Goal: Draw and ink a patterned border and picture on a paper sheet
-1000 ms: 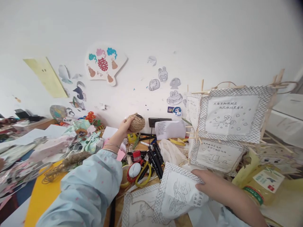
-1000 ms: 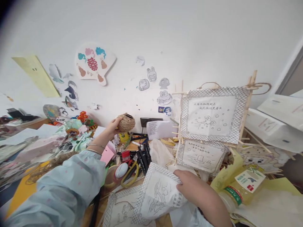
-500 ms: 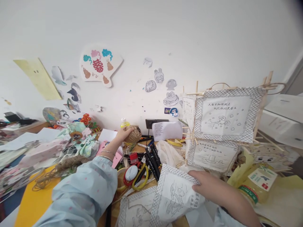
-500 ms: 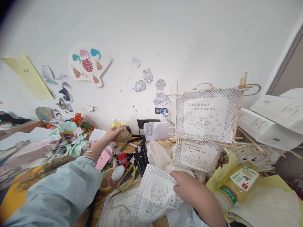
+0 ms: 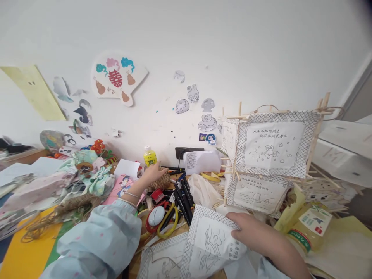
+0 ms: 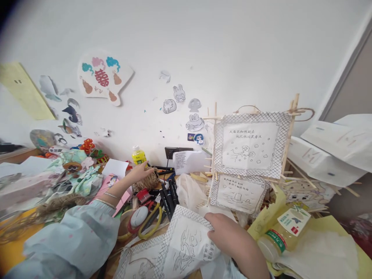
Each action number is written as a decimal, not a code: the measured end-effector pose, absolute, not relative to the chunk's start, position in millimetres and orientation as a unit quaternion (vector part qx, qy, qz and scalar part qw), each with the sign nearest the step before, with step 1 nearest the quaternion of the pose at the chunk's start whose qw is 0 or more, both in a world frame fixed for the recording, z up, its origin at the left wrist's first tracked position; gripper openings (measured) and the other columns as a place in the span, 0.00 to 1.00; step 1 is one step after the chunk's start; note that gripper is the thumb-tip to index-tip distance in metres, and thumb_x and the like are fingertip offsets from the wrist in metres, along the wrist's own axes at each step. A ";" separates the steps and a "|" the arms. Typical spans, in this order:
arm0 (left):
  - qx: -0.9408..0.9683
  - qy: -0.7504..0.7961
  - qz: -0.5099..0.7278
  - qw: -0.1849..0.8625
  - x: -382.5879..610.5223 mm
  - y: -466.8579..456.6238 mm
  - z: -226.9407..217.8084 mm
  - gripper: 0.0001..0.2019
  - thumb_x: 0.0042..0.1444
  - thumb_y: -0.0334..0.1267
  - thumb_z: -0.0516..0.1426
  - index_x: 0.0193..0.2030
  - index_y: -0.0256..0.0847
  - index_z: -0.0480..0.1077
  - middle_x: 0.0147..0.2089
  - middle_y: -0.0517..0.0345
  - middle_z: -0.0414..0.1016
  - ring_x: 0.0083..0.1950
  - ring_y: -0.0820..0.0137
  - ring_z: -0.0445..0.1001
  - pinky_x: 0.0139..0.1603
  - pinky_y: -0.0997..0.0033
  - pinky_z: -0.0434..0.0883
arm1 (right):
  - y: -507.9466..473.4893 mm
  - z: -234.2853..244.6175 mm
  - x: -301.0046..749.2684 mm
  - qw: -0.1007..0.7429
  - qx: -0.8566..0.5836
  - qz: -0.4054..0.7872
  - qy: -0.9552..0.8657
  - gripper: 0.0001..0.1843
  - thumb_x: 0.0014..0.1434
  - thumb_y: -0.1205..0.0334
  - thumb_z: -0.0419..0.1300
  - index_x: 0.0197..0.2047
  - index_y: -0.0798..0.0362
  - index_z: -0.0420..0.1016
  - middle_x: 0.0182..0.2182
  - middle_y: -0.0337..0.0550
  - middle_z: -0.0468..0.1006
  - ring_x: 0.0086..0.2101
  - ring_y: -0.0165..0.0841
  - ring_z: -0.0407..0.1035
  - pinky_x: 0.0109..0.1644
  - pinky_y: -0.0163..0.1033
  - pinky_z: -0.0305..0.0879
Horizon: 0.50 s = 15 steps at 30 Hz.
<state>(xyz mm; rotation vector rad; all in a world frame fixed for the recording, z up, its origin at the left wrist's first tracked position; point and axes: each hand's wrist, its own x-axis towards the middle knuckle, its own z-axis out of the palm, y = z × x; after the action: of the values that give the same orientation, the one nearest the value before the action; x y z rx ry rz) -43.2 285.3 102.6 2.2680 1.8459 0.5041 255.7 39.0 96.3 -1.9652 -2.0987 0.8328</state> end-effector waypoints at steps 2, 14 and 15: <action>0.791 0.592 0.137 0.071 -33.8 274.1 106.8 0.20 0.58 0.44 0.58 0.54 0.35 0.69 0.55 0.43 0.70 0.58 0.49 0.67 0.57 0.50 0.63 | 38.5 97.8 254.4 0.070 -0.655 0.277 -0.700 0.22 0.49 0.72 0.51 0.46 0.55 0.76 0.47 0.53 0.77 0.49 0.42 0.70 0.51 0.41 0.61; 0.903 0.426 -0.015 0.048 22.3 128.7 41.7 0.26 0.53 0.36 0.57 0.61 0.48 0.65 0.70 0.41 0.49 0.67 0.41 0.51 0.59 0.38 0.57 | 26.7 122.5 245.1 0.066 -0.641 0.338 -0.686 0.17 0.46 0.68 0.53 0.37 0.53 0.79 0.38 0.46 0.81 0.39 0.41 0.73 0.38 0.37 0.63; 0.900 0.434 0.004 0.025 25.1 124.9 34.6 0.25 0.54 0.35 0.56 0.60 0.46 0.65 0.70 0.40 0.48 0.68 0.41 0.48 0.59 0.40 0.57 | 24.8 124.0 244.3 0.063 -0.637 0.343 -0.688 0.17 0.46 0.67 0.53 0.37 0.53 0.79 0.36 0.45 0.81 0.38 0.40 0.73 0.37 0.36 0.63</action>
<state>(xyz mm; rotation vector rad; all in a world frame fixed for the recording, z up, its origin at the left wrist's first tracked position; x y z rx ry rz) 25.1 124.9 34.6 2.7848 1.3430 0.0126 244.3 24.8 124.0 -1.9247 -2.0782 1.0353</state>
